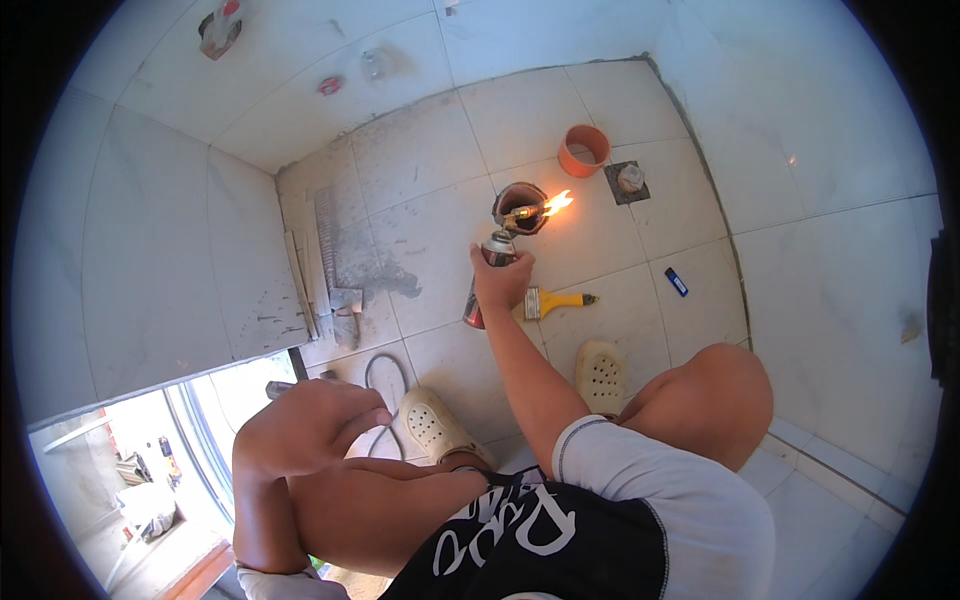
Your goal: The person uses a blowtorch to heat a terracotta pipe fitting on the floor, then uses a hammer and a screwdriver to adjust and fit the pipe. They also use a brush to clean the area around the fitting.
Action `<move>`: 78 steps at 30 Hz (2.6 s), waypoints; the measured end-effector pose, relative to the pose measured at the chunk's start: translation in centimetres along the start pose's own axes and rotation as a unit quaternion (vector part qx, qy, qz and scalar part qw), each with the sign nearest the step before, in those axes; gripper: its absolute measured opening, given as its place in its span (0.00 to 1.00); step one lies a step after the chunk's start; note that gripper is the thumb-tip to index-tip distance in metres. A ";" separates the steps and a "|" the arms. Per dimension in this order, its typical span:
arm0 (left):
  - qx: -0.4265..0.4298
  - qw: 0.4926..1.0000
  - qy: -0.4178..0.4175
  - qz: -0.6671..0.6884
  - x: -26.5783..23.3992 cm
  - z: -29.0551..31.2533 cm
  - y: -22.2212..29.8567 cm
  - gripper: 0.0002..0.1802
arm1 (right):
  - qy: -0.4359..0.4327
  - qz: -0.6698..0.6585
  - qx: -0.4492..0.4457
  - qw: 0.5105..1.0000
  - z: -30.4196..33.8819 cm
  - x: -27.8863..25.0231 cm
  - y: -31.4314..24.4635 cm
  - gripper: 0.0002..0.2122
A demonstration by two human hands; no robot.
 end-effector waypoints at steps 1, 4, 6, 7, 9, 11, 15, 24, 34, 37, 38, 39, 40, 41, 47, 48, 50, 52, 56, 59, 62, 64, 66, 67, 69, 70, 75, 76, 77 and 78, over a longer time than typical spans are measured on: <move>0.019 1.000 0.006 0.002 0.0 0.0 0.1 0.12 | -0.001 0.005 0.001 1.000 0.0 0.1 0.0 0.34; 0.043 0.999 0.012 0.001 0.0 0.1 0.0 0.12 | 0.001 0.012 0.000 1.000 0.1 0.4 -0.1 0.34; 0.046 0.999 0.010 0.001 0.0 0.3 -0.3 0.13 | 0.008 0.014 -0.005 1.000 0.1 0.5 -0.3 0.34; 0.045 0.999 0.007 0.003 0.0 0.4 -0.4 0.13 | 0.012 0.016 -0.008 1.000 0.1 0.5 -0.4 0.34; 0.041 0.999 0.003 0.008 0.0 0.7 -0.7 0.13 | 0.017 0.015 -0.013 1.000 0.0 0.7 -0.5 0.34; 0.034 0.999 -0.001 0.015 0.0 0.9 -1.0 0.13 | 0.017 0.010 -0.020 1.000 -0.3 0.9 -0.6 0.33; 0.035 0.999 0.003 0.018 -0.1 1.3 -1.4 0.13 | -0.047 -0.082 -0.028 0.995 -1.8 1.3 -0.5 0.33; 0.087 0.996 -0.033 0.017 -0.5 0.3 -2.0 0.11 | -0.211 -0.277 0.034 0.937 -5.7 -1.5 3.3 0.21; 0.088 0.994 -0.044 0.038 -0.6 0.9 -2.0 0.13 | -0.292 -0.408 0.124 0.856 -5.9 -0.2 4.5 0.17; 0.085 0.995 -0.035 0.042 -0.6 1.1 -1.8 0.13 | -0.276 -0.413 0.118 0.860 -5.6 0.2 4.7 0.18; 0.083 0.995 -0.033 0.044 -0.6 1.2 -1.7 0.13 | -0.263 -0.411 0.121 0.864 -5.6 0.2 4.8 0.18; 0.078 0.995 -0.041 0.040 -0.6 1.3 -1.8 0.13 | -0.264 -0.414 0.117 0.863 -5.5 0.3 4.8 0.18; 0.072 0.995 -0.050 0.036 -0.5 1.3 -1.8 0.13 | -0.257 -0.414 0.119 0.865 -5.4 0.3 4.8 0.18; 0.066 0.996 -0.058 0.032 -0.3 1.4 -1.9 0.13 | -0.245 -0.412 0.129 0.868 -5.4 0.2 5.0 0.18; 0.095 0.994 -0.014 0.052 -0.4 1.5 -1.7 0.12 | -0.259 -0.390 0.129 0.874 -5.3 0.0 4.8 0.20; 0.097 0.994 -0.013 0.052 -0.4 1.4 -1.6 0.13 | -0.274 -0.368 0.132 0.879 -5.6 -0.1 4.7 0.20; 0.096 0.994 -0.016 0.055 -0.6 1.4 -1.7 0.13 | -0.305 -0.327 0.127 0.885 -6.3 -0.8 4.3 0.20; 0.098 0.995 -0.021 0.031 -0.7 1.3 -1.7 0.12 | -0.358 -0.212 0.088 0.905 -7.6 -2.3 3.3 0.21; 0.092 0.995 -0.039 0.016 -0.4 0.7 -1.6 0.12 | -0.418 0.003 0.040 0.908 -10.4 -6.5 0.5 0.20; 0.116 0.993 -0.016 0.025 -0.4 0.3 -1.3 0.12 | -0.496 0.077 0.031 0.864 -12.1 -9.3 -1.8 0.19; 0.096 0.995 -0.019 0.020 0.0 -0.4 -1.6 0.12 | -0.520 0.101 0.029 0.848 -13.9 -11.3 -2.7 0.19; 0.046 0.997 -0.049 0.032 0.2 -1.2 -2.6 0.12 | -0.517 0.071 0.031 0.853 -14.9 -11.5 -2.5 0.20; -0.016 0.997 -0.070 0.040 0.3 -1.3 -3.8 0.13 | -0.511 0.025 0.036 0.858 -15.6 -11.0 -1.7 0.20; -0.053 0.995 -0.074 0.045 0.4 -1.2 -4.4 0.13 | -0.507 -0.002 0.041 0.861 -15.7 -10.5 -1.0 0.20; -0.110 0.991 -0.070 0.029 0.4 -0.8 -5.3 0.13 | -0.507 -0.062 0.073 0.856 -15.5 -9.5 1.0 0.20; -0.117 0.991 -0.051 0.031 0.3 -0.6 -5.5 0.13 | -0.511 -0.097 0.096 0.849 -15.1 -8.8 2.1 0.20; -0.190 0.982 -0.016 0.017 0.2 -0.3 -5.1 0.14 | -0.551 -0.246 0.177 0.777 -11.9 -6.8 6.3 0.19; -0.186 0.982 -0.010 0.010 0.0 -0.5 -4.8 0.15 | -0.558 -0.260 0.185 0.766 -11.3 -6.6 6.7 0.20; -0.209 0.978 -0.014 0.012 -0.1 -0.8 -4.8 0.15 | -0.555 -0.272 0.188 0.764 -10.9 -6.3 6.8 0.20; -0.218 0.976 -0.018 0.017 -0.2 -1.1 -4.6 0.16 | -0.558 -0.282 0.192 0.756 -10.4 -6.2 6.9 0.20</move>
Point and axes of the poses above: each hand's wrist, its own z-axis away from the middle knuckle, its own x-axis out of the palm, y = z × x, the point moved 5 cm from there along -z, towards the middle knuckle, and after that the axes turned 9 degrees about x, right-handed, at the moved point
